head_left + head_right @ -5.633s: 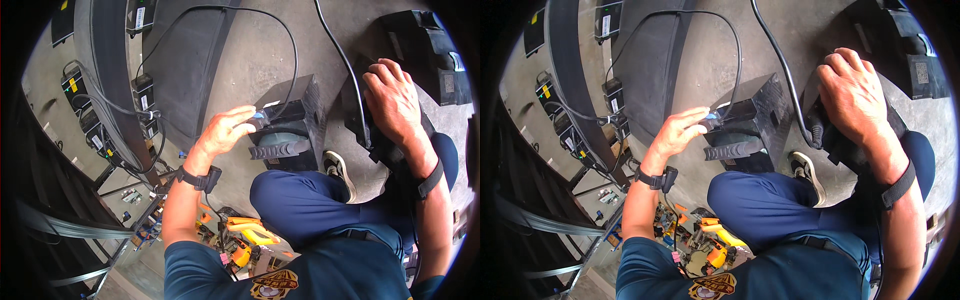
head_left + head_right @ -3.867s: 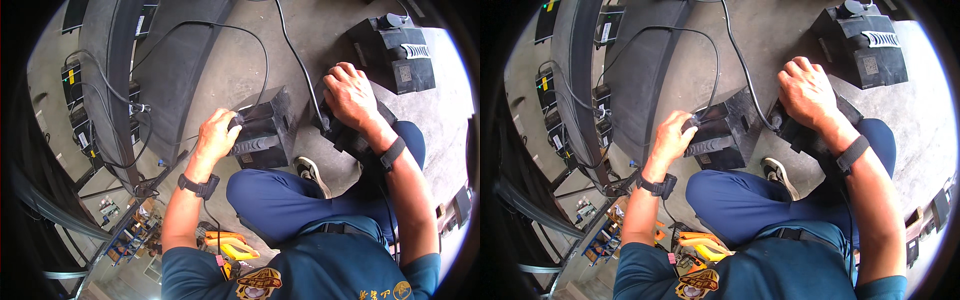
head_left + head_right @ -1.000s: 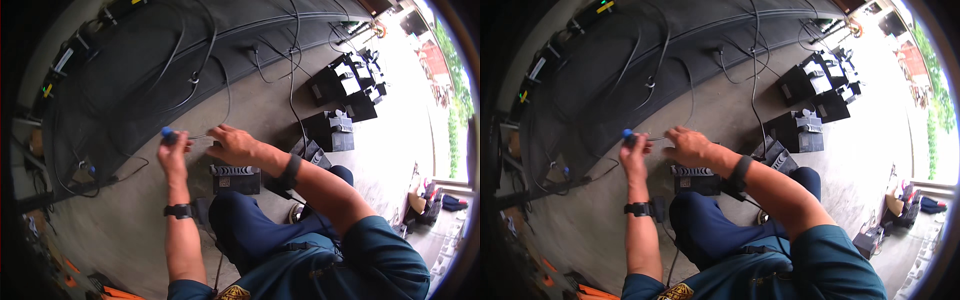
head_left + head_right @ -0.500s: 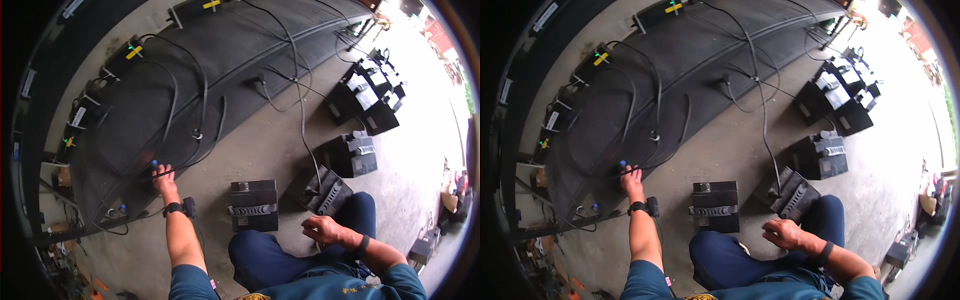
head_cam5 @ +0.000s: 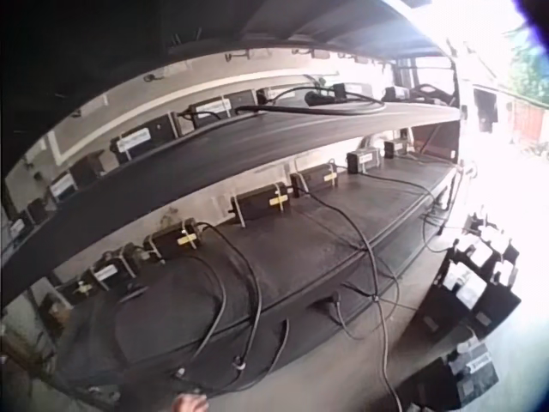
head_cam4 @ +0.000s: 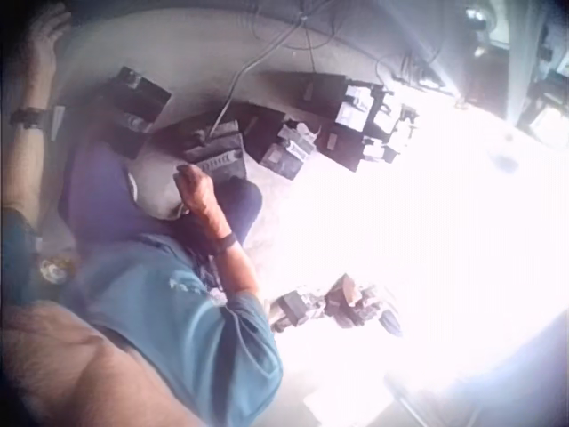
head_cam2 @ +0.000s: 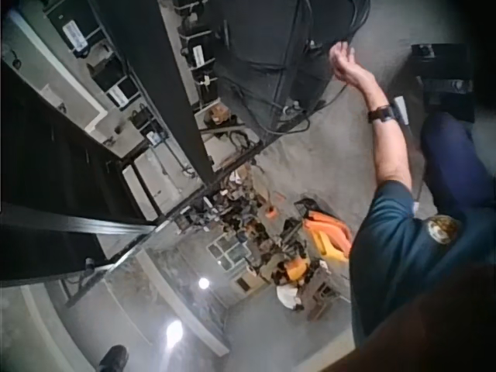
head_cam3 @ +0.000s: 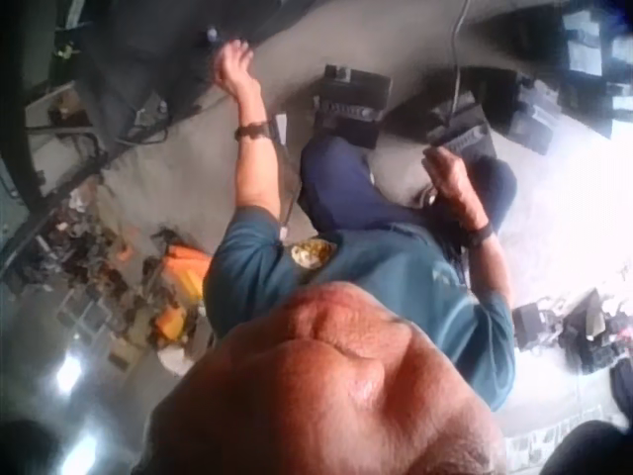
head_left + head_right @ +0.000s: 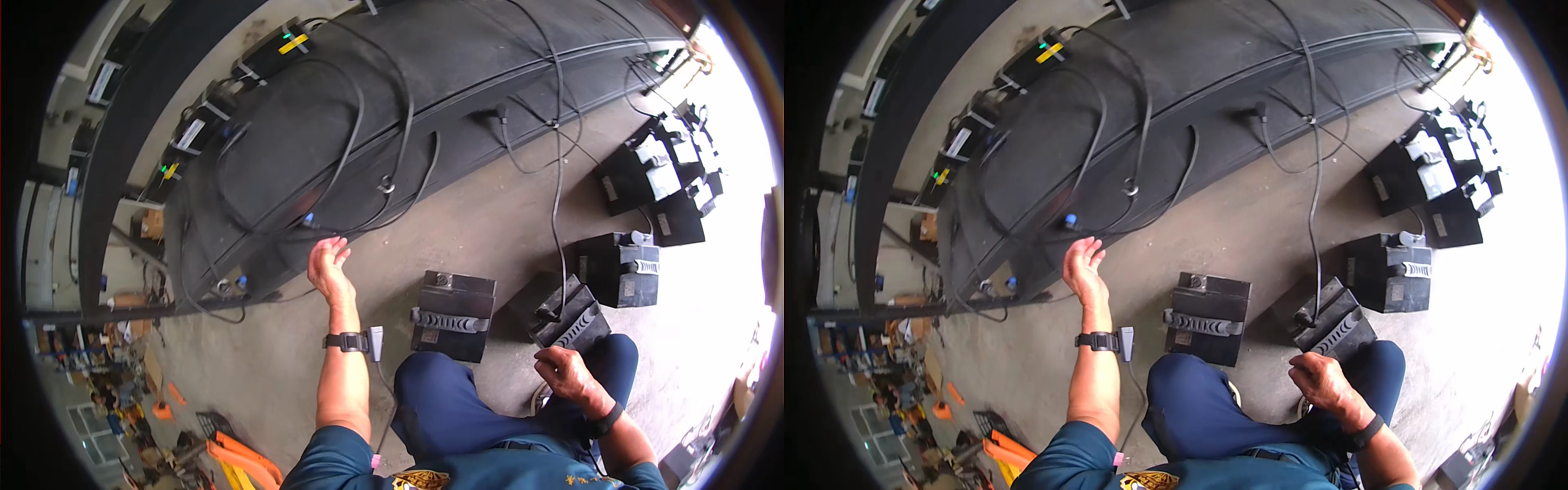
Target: Picking up, inspecting, and connecting electric scooter batteries in a service area, then installing one into a scooter.
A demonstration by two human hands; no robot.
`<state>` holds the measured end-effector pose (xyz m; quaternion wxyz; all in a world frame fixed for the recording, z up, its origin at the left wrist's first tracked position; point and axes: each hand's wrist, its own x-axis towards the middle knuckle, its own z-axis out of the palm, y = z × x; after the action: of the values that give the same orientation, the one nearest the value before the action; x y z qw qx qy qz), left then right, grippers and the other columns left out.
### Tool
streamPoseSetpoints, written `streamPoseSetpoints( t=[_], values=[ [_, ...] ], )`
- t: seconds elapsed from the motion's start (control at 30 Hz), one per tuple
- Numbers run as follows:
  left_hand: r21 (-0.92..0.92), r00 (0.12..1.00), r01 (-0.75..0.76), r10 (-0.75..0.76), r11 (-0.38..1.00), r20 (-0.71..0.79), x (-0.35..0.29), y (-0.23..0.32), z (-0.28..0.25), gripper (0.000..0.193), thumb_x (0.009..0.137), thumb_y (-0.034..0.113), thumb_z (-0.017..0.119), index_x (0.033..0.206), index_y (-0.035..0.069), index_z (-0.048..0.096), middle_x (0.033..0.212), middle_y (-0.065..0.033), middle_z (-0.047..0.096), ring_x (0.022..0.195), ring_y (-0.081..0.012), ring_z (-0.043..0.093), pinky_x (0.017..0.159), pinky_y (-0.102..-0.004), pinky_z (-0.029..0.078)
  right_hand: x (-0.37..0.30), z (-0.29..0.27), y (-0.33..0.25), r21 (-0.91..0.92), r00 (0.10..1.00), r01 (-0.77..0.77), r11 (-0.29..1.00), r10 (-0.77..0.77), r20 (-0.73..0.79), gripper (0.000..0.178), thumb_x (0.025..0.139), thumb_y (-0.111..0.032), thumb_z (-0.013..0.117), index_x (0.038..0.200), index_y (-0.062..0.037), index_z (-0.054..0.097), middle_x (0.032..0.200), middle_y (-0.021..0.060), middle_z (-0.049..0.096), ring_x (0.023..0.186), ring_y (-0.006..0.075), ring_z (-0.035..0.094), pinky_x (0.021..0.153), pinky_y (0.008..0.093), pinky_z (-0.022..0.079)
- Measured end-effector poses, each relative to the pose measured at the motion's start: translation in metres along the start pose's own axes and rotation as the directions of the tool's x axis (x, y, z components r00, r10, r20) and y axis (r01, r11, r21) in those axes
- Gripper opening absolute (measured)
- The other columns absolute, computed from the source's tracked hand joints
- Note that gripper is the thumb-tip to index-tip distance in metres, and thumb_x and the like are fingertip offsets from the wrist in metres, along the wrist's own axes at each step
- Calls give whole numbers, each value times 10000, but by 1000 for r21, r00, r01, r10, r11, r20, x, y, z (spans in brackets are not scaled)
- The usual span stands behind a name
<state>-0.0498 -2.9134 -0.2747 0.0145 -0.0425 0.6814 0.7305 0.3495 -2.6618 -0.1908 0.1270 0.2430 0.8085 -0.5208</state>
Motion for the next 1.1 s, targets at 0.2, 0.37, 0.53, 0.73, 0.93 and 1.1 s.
streamPoseSetpoints(
  t=[0.2,0.37,0.53,0.73,0.93,1.1],
  values=[
    [-515,998,-2,37,857,58,-9,84,7,392,964,419,546,1095,50,567,1028,-150,672,893,-262,646,804,-383,503,0,4,-3,31,999,44,999,-44,-18,183,845,-80,653,993,27,656,864,186,665,821,331,672,724,373,533],
    [-335,993,-14,51,942,102,-18,98,15,216,923,246,658,991,45,619,877,-141,698,705,-212,661,669,-328,540,6,-5,-13,24,994,104,994,-104,-26,164,849,-69,644,986,22,652,878,186,668,843,338,670,741,378,532],
    [-254,975,38,19,966,220,-27,103,21,140,938,166,622,1006,43,614,883,-166,703,698,-215,671,655,-321,541,6,-16,-14,7,982,175,985,-174,-77,141,853,-62,629,972,12,647,878,185,666,855,351,666,755,384,530],
    [-131,944,-184,212,974,251,-43,112,48,151,929,50,612,1074,33,572,882,-152,707,689,-168,675,580,-233,505,8,-17,-16,16,975,204,979,-202,-91,139,854,-62,624,968,14,644,872,181,665,841,348,666,740,383,532],
    [-57,946,-190,199,980,258,-38,120,57,147,922,48,622,1051,14,562,875,-163,704,659,-158,665,538,-220,493,8,-15,-19,27,974,211,977,-208,-92,149,851,-71,633,971,16,644,867,183,662,821,339,667,719,380,533],
    [-63,932,-241,249,968,263,-29,149,73,132,927,53,610,1035,1,555,861,-161,701,654,-158,662,536,-220,501,7,-9,-14,21,973,212,977,-209,-94,187,846,-59,638,1020,11,634,901,183,660,828,324,672,719,377,533]
  ],
)
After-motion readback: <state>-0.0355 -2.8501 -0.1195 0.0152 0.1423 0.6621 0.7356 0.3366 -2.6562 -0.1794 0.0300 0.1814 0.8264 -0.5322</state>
